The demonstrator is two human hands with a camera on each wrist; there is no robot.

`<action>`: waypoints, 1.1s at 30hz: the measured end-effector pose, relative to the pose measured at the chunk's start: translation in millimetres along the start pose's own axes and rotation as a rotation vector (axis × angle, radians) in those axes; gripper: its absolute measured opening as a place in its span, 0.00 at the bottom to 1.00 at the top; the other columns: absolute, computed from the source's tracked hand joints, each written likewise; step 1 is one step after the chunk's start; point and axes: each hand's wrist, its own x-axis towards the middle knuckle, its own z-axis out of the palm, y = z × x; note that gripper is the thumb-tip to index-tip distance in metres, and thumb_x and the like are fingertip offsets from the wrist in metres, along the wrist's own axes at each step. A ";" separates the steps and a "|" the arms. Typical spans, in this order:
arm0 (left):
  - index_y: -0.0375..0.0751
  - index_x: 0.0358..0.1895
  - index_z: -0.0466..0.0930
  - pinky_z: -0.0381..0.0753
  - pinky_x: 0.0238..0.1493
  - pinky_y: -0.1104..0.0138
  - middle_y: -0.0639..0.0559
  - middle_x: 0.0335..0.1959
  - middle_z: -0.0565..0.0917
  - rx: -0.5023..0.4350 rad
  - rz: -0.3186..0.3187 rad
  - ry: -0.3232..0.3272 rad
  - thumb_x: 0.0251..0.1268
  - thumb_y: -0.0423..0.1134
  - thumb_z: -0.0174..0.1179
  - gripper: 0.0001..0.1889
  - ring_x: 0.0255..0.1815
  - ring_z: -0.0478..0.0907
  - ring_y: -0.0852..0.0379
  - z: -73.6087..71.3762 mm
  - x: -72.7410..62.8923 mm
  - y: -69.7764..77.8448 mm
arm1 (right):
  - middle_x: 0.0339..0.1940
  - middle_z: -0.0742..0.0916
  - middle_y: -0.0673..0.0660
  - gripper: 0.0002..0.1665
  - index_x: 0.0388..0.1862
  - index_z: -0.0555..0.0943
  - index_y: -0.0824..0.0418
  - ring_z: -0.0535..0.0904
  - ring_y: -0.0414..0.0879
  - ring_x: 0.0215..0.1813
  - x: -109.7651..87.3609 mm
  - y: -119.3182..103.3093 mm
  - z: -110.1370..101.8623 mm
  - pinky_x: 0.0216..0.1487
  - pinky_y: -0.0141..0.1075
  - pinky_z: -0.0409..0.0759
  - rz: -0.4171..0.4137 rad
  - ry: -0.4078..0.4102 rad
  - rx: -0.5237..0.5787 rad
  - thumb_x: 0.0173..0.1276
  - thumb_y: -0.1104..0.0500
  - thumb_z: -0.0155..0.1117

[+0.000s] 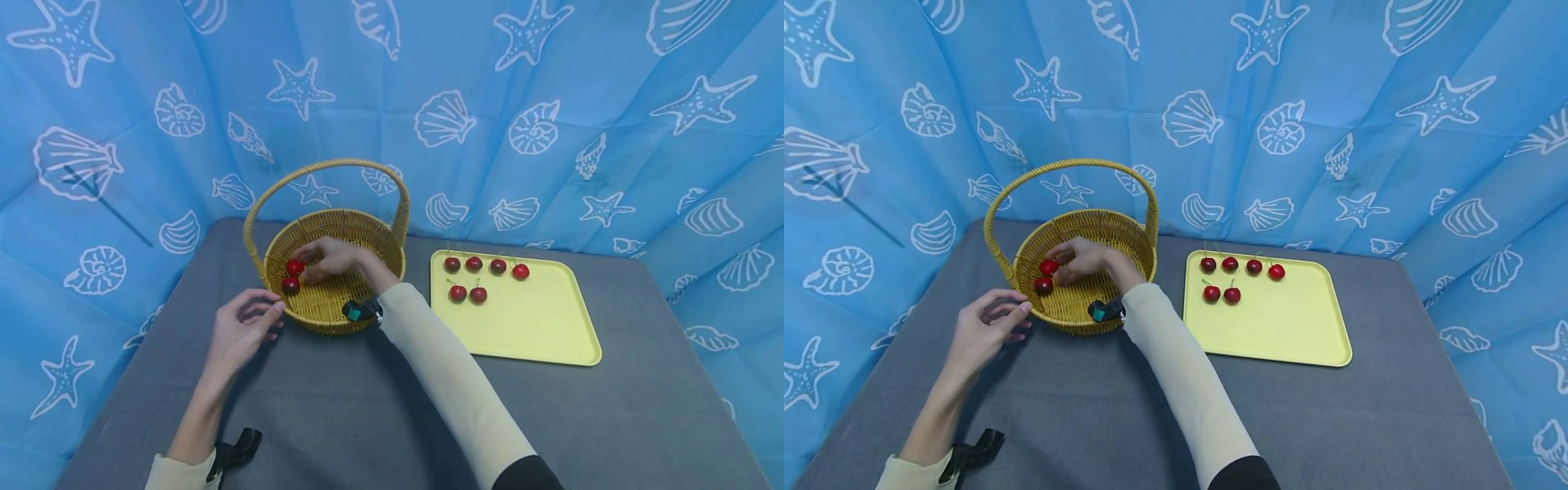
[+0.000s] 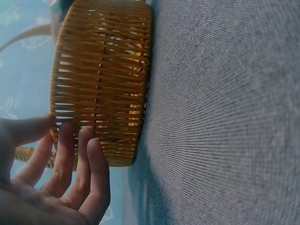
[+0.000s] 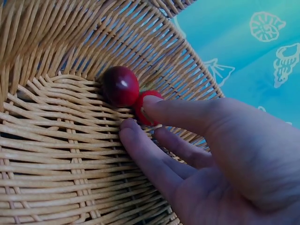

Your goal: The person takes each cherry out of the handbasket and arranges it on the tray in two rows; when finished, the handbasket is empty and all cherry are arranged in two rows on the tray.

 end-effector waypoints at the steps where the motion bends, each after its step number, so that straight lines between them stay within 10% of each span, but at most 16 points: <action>1: 0.33 0.59 0.81 0.95 0.37 0.62 0.60 0.36 0.92 0.000 0.001 -0.002 0.78 0.44 0.69 0.19 0.37 0.92 0.58 -0.2 -0.1 -0.1 | 0.82 0.76 0.64 0.34 0.81 0.72 0.59 0.86 0.56 0.69 0.1 0.1 0.3 0.68 0.40 0.89 -0.001 -0.006 -0.006 0.79 0.64 0.67; 13: 0.36 0.60 0.82 0.95 0.38 0.64 0.58 0.37 0.92 0.013 -0.010 -0.012 0.78 0.45 0.69 0.18 0.39 0.92 0.58 -0.8 -0.5 -0.7 | 0.73 0.85 0.57 0.27 0.72 0.81 0.57 0.82 0.50 0.71 1.9 -1.1 4.9 0.72 0.39 0.83 -0.020 0.006 -0.118 0.76 0.61 0.73; 21: 0.33 0.60 0.81 0.95 0.37 0.64 0.62 0.36 0.91 0.019 0.006 -0.005 0.78 0.45 0.69 0.20 0.38 0.92 0.59 -0.6 0.4 -0.1 | 0.59 0.87 0.59 0.23 0.68 0.83 0.61 0.87 0.48 0.57 -4.1 -2.2 -4.5 0.60 0.34 0.88 -0.057 0.050 -0.067 0.77 0.61 0.72; 33: 0.37 0.58 0.83 0.95 0.36 0.63 0.50 0.39 0.93 0.034 -0.010 0.015 0.77 0.45 0.69 0.17 0.36 0.91 0.61 0.2 0.8 0.8 | 0.63 0.85 0.62 0.26 0.70 0.80 0.65 0.91 0.59 0.59 -32.4 -5.2 -32.8 0.68 0.48 0.90 -0.087 0.080 0.063 0.76 0.64 0.72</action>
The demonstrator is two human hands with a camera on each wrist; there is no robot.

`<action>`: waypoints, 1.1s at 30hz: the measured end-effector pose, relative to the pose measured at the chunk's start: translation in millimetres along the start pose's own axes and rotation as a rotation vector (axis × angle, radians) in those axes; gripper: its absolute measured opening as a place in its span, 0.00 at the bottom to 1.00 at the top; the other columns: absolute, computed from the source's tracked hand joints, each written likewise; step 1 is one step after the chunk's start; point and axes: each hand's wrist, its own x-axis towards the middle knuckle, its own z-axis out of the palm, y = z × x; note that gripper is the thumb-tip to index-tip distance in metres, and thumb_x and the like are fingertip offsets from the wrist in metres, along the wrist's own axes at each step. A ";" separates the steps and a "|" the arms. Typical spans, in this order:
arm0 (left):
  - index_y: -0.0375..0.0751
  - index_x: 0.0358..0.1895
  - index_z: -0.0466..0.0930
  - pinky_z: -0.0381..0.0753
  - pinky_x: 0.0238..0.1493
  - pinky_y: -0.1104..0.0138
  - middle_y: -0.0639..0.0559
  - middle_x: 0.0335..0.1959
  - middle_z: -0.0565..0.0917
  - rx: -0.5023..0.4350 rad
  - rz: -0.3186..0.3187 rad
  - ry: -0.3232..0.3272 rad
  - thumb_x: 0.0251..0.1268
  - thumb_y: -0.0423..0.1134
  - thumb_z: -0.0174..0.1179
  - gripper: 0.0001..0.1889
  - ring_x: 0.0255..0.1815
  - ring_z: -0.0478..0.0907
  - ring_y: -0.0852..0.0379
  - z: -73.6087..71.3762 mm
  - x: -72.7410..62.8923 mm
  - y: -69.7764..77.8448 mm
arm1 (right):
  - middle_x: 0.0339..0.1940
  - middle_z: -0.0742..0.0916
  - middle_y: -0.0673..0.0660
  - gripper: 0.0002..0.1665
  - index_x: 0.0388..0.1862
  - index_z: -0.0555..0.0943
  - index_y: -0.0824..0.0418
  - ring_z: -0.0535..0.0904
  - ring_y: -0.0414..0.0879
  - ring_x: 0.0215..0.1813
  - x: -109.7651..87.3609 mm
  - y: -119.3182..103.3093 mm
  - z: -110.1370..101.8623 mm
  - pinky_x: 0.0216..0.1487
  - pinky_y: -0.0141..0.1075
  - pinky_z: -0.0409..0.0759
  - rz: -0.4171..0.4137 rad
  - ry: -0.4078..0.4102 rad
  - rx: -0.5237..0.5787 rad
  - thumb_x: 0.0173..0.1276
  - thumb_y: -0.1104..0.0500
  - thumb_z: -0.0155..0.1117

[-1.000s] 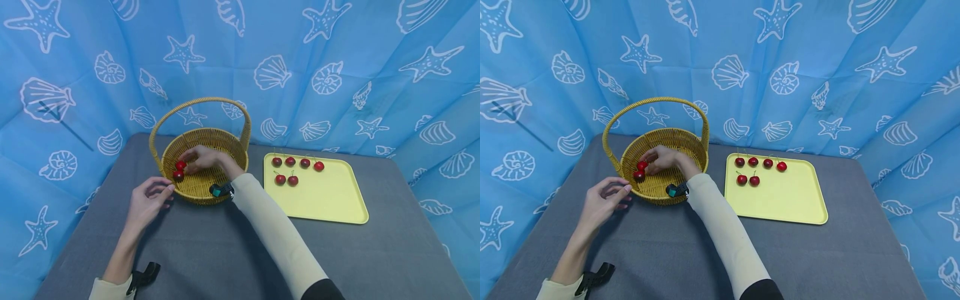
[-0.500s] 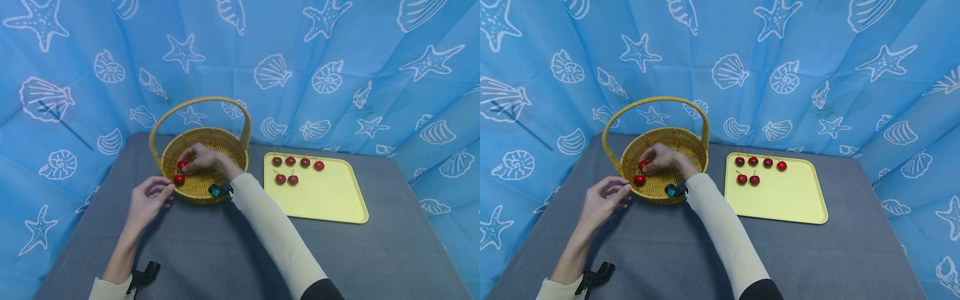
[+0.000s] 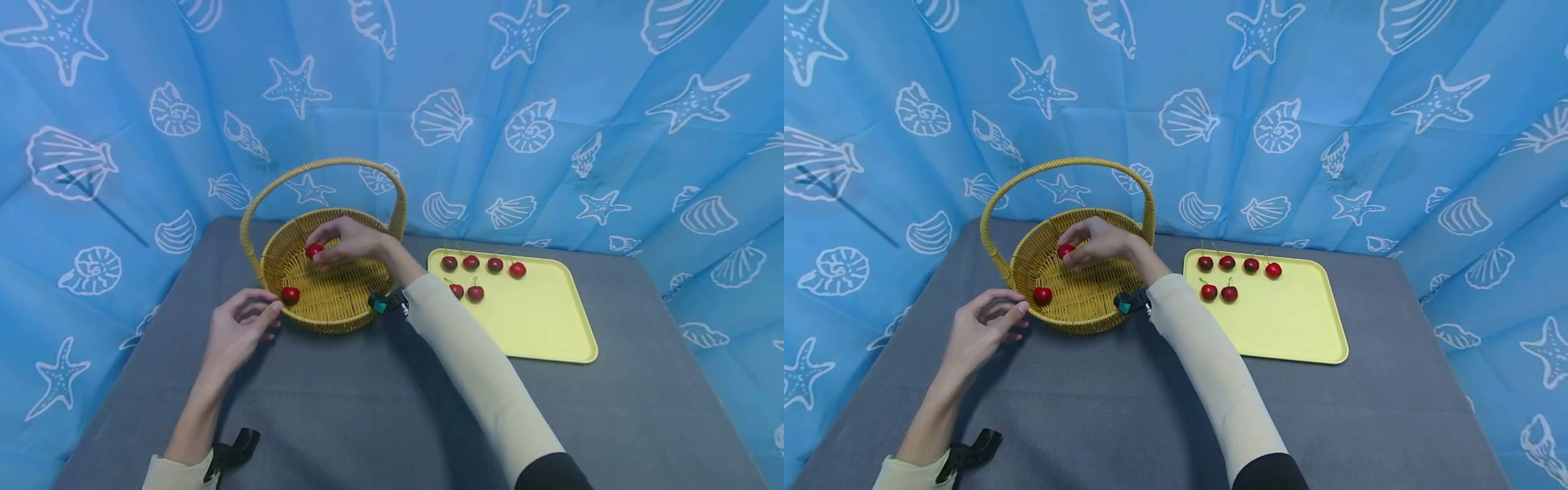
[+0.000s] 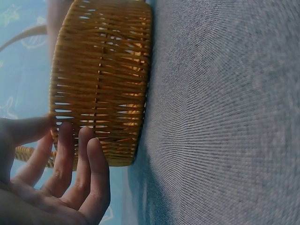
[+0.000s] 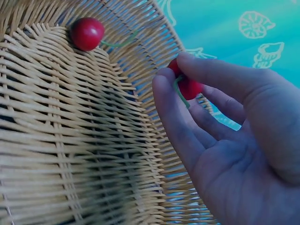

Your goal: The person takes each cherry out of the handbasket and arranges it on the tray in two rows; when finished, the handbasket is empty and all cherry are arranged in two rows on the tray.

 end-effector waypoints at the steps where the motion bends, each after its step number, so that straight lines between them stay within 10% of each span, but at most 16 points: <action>1: 0.37 0.58 0.83 0.95 0.36 0.63 0.48 0.40 0.93 0.001 -0.002 0.001 0.78 0.45 0.69 0.17 0.36 0.90 0.62 0.2 0.0 0.1 | 0.64 0.85 0.62 0.26 0.70 0.80 0.65 0.91 0.59 0.58 -1.8 -1.0 -1.8 0.66 0.46 0.90 -0.007 0.002 -0.003 0.76 0.64 0.72; 22: 0.37 0.59 0.83 0.95 0.37 0.63 0.43 0.43 0.93 0.004 -0.022 0.001 0.78 0.47 0.69 0.19 0.36 0.91 0.62 -0.3 -0.7 0.7 | 0.66 0.88 0.55 0.28 0.71 0.83 0.57 0.88 0.47 0.60 -54.8 -9.4 -32.7 0.67 0.43 0.87 -0.073 -0.018 -0.255 0.74 0.55 0.75; 33: 0.38 0.59 0.83 0.95 0.37 0.63 0.43 0.43 0.93 0.004 -0.014 0.003 0.77 0.46 0.70 0.18 0.37 0.91 0.59 0.1 -0.7 0.0 | 0.52 0.90 0.57 0.22 0.64 0.85 0.58 0.90 0.57 0.42 -104.3 -12.5 -47.6 0.44 0.40 0.90 -0.104 -0.054 -0.204 0.72 0.60 0.76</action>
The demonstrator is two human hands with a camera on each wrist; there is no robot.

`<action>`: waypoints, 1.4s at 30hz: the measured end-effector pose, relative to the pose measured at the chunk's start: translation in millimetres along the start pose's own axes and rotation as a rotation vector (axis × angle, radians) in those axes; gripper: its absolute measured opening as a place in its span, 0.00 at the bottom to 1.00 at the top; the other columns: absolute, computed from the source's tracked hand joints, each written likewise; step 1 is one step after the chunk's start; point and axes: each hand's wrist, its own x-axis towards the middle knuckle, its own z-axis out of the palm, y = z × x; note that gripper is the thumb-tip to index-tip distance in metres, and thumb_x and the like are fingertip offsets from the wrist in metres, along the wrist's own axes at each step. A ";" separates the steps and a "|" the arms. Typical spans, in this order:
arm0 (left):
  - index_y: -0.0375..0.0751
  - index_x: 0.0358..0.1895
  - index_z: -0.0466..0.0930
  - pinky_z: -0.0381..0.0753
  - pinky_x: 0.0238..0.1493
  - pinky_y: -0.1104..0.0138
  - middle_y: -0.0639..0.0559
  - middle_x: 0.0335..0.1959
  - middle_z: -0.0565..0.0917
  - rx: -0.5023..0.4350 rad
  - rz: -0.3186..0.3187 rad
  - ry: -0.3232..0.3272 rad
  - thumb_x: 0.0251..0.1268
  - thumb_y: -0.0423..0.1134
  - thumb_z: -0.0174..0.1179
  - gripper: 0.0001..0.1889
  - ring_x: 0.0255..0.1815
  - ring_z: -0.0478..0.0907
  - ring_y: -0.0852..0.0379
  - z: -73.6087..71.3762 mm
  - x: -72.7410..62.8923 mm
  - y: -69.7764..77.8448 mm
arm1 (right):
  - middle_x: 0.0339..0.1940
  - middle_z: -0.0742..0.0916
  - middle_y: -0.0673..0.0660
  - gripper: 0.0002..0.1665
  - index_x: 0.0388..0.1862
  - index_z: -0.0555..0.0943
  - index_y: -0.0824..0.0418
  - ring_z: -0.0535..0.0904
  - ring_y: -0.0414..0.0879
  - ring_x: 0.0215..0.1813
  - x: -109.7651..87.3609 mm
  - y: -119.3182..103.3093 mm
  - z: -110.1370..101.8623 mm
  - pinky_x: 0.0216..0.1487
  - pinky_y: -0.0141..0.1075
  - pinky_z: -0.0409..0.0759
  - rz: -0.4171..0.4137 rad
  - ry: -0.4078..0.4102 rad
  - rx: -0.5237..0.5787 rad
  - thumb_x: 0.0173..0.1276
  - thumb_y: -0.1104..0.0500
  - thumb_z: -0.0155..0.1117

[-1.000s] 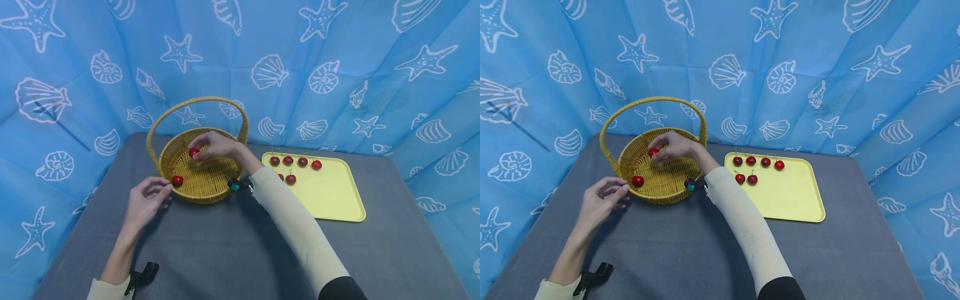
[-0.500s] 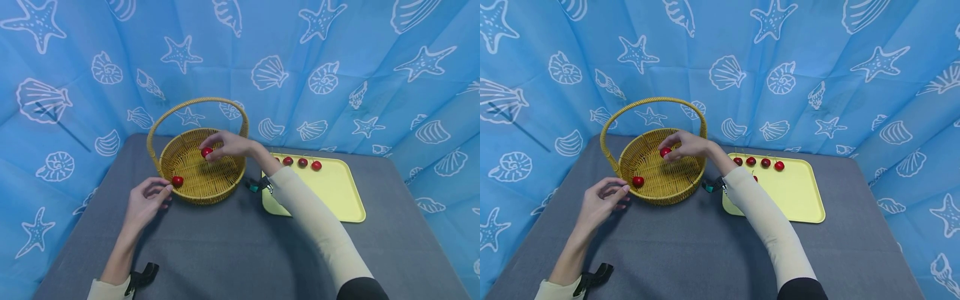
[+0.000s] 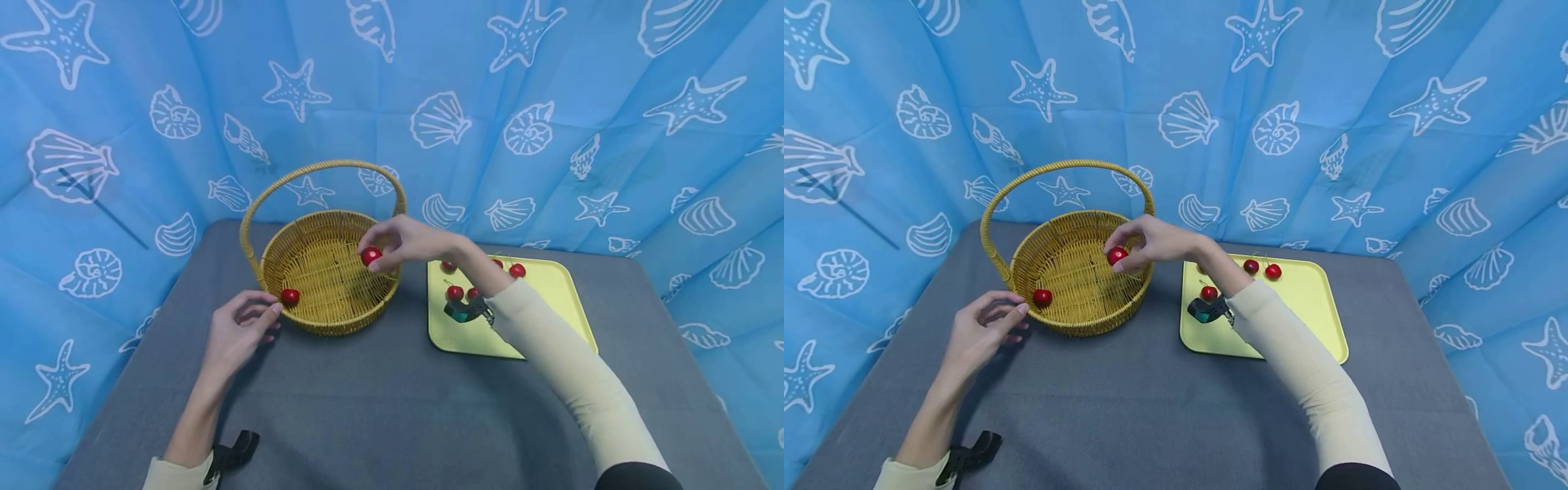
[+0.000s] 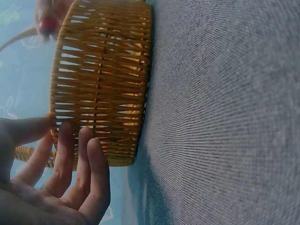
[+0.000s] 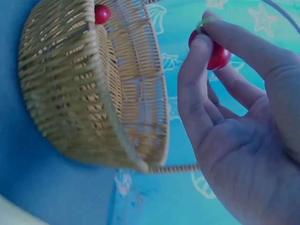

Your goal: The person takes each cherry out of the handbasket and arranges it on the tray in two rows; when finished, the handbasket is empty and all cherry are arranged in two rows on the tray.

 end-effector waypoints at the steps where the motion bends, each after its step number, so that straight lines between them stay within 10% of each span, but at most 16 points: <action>1: 0.38 0.59 0.83 0.95 0.37 0.63 0.43 0.43 0.93 0.002 -0.001 -0.002 0.77 0.46 0.70 0.18 0.37 0.91 0.59 -0.1 -0.1 0.1 | 0.53 0.90 0.57 0.22 0.64 0.85 0.58 0.90 0.59 0.43 -6.1 0.4 -1.9 0.42 0.38 0.89 0.002 0.000 0.003 0.72 0.60 0.76; 16: 0.40 0.61 0.82 0.95 0.38 0.64 0.42 0.46 0.93 0.014 -0.032 -0.010 0.77 0.48 0.69 0.19 0.38 0.91 0.61 -1.7 1.4 -0.2 | 0.52 0.91 0.64 0.15 0.61 0.83 0.63 0.91 0.55 0.47 -104.5 30.5 -42.1 0.52 0.36 0.89 0.121 0.178 -0.024 0.80 0.61 0.69; 23: 0.39 0.61 0.82 0.95 0.39 0.63 0.52 0.42 0.93 0.003 -0.036 -0.018 0.77 0.47 0.70 0.20 0.39 0.91 0.61 -2.6 0.8 0.3 | 0.52 0.91 0.65 0.18 0.63 0.83 0.65 0.77 0.38 0.29 -145.5 51.9 -45.4 0.29 0.33 0.76 0.229 0.233 -0.002 0.79 0.61 0.70; 30: 0.38 0.60 0.82 0.96 0.40 0.61 0.48 0.43 0.93 0.022 -0.033 -0.013 0.77 0.48 0.69 0.19 0.39 0.92 0.57 -1.3 0.0 0.7 | 0.69 0.87 0.63 0.26 0.67 0.84 0.64 0.85 0.42 0.58 -174.3 80.3 -32.5 0.50 0.30 0.87 0.255 0.312 -0.086 0.72 0.61 0.76; 42: 0.39 0.62 0.81 0.95 0.40 0.64 0.55 0.42 0.93 0.001 -0.051 -0.029 0.77 0.47 0.70 0.20 0.39 0.91 0.61 -2.8 0.8 2.0 | 0.59 0.91 0.69 0.25 0.63 0.85 0.70 0.90 0.56 0.60 -195.6 129.8 -3.5 0.52 0.23 0.87 0.316 0.500 -0.150 0.69 0.66 0.79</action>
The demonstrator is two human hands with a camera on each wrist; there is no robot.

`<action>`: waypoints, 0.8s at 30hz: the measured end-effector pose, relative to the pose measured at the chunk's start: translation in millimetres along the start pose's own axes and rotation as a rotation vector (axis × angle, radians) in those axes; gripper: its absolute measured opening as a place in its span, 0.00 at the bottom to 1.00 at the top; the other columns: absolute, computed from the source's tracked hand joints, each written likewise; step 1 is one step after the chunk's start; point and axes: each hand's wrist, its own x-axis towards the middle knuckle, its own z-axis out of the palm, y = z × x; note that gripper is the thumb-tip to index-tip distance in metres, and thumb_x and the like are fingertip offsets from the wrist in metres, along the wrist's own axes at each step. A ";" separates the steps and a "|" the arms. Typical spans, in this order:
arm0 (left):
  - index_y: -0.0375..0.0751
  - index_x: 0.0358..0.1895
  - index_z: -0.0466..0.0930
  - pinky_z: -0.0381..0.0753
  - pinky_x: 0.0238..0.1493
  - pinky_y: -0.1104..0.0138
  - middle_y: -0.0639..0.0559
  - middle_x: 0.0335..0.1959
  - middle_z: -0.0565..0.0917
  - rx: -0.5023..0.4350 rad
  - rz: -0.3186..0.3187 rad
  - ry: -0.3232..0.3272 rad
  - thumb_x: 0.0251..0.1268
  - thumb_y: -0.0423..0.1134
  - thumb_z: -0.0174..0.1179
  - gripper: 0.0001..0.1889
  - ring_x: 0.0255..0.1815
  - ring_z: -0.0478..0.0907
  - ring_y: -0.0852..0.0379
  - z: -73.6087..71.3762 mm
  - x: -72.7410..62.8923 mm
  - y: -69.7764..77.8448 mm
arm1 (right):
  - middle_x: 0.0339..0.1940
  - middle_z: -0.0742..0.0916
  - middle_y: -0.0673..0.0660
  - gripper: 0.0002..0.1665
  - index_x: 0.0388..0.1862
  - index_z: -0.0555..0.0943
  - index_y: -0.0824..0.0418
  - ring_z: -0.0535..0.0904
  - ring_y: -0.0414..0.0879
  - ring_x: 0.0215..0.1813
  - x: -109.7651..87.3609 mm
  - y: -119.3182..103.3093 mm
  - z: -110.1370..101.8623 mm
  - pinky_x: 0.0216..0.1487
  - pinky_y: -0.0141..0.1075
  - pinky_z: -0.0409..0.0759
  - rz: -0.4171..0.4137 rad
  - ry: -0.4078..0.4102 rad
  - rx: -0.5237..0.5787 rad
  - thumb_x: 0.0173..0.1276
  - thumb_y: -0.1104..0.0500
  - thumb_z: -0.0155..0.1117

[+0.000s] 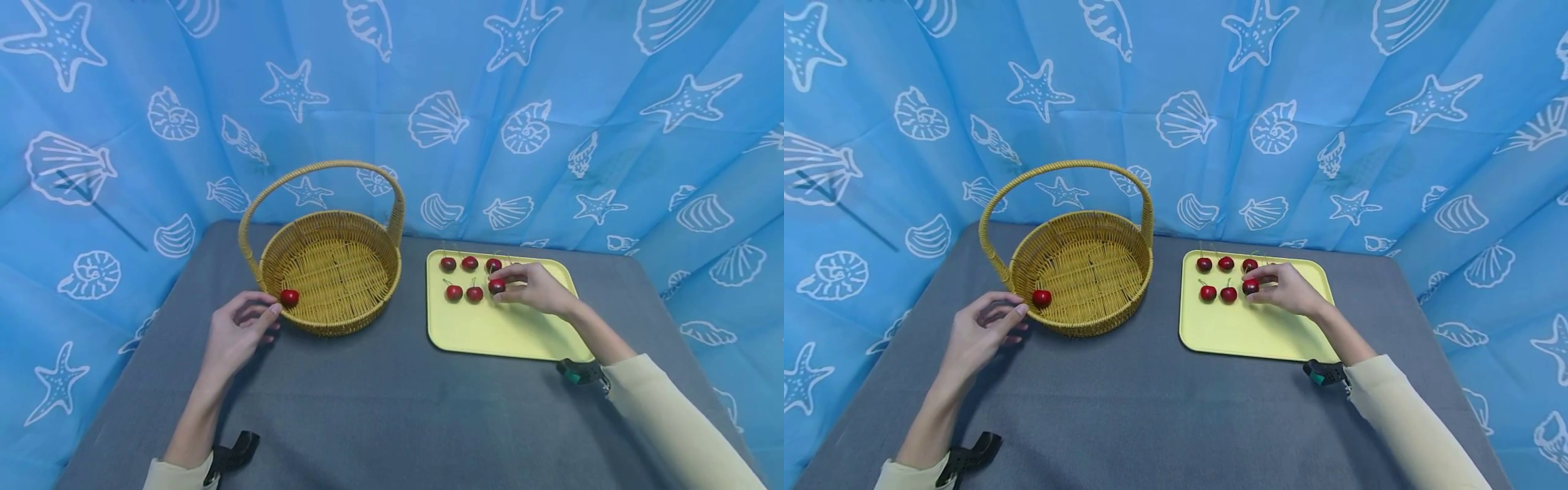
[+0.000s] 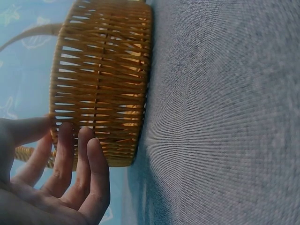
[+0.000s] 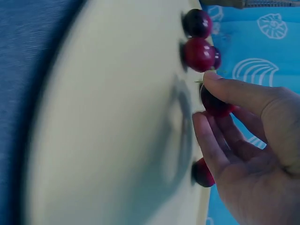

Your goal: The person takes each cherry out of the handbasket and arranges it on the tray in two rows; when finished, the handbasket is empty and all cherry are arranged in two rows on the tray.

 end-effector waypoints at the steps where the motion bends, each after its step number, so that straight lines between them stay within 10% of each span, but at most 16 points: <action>1: 0.39 0.62 0.81 0.95 0.40 0.64 0.55 0.41 0.93 -0.001 0.001 0.001 0.77 0.47 0.70 0.20 0.40 0.91 0.60 0.1 -0.2 0.2 | 0.59 0.90 0.69 0.25 0.62 0.86 0.70 0.91 0.53 0.58 -0.6 2.3 1.7 0.51 0.23 0.87 0.006 0.005 -0.001 0.68 0.65 0.80; 7: 0.39 0.61 0.82 0.95 0.40 0.63 0.53 0.42 0.93 -0.001 0.001 0.006 0.77 0.47 0.70 0.19 0.40 0.91 0.60 0.1 -0.3 -0.1 | 0.56 0.90 0.69 0.26 0.60 0.87 0.69 0.90 0.45 0.51 -5.0 8.4 8.9 0.50 0.24 0.88 0.002 0.005 0.012 0.65 0.64 0.82; 24: 0.39 0.62 0.81 0.95 0.40 0.63 0.52 0.43 0.93 -0.004 0.006 -0.002 0.77 0.46 0.69 0.20 0.39 0.91 0.62 -0.1 -0.4 -1.0 | 0.59 0.90 0.68 0.29 0.64 0.83 0.68 0.90 0.61 0.58 -9.2 11.6 8.8 0.54 0.25 0.88 -0.023 -0.016 -0.002 0.67 0.62 0.82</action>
